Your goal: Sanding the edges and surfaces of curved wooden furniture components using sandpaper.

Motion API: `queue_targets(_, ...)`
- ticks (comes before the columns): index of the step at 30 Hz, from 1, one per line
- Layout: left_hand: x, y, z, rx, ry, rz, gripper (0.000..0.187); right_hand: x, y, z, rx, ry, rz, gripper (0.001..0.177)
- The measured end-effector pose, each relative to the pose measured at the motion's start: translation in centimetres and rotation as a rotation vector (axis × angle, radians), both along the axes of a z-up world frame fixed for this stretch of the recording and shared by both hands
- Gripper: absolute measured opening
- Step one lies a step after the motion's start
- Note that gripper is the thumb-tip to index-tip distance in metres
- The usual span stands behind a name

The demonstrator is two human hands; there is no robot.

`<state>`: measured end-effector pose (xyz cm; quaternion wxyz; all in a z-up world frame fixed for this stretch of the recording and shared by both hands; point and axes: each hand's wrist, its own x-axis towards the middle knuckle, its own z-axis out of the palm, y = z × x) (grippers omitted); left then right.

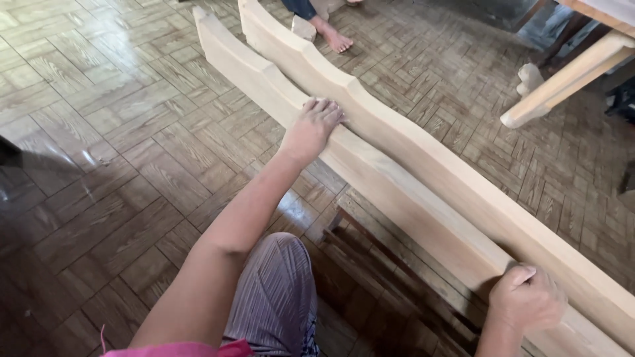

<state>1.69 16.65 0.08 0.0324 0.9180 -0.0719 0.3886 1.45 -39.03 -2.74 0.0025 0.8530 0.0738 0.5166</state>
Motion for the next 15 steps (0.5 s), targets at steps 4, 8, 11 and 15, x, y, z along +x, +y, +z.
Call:
queue_targets(4, 1.5, -0.5, 1.0, -0.145, 0.082, 0.067, 0.041, 0.6, -0.2, -0.2, -0.002, -0.004, -0.037, 0.026)
queue_targets(8, -2.0, -2.2, 1.8, -0.115, 0.092, 0.067, 0.035, 0.4, -0.1, -0.2, 0.005, -0.029, -0.015, 0.027)
queue_targets(11, -3.8, -2.7, -0.2, -0.128, 0.114, 0.013, 0.044, -0.4, 0.6, 0.6, 0.0, -0.012, 0.0, 0.027)
queue_targets(15, -3.3, -1.2, -0.6, -0.011, -0.031, -0.057, 0.04, -0.5, 0.7, 0.9, -0.045, 0.005, -0.003, 0.026)
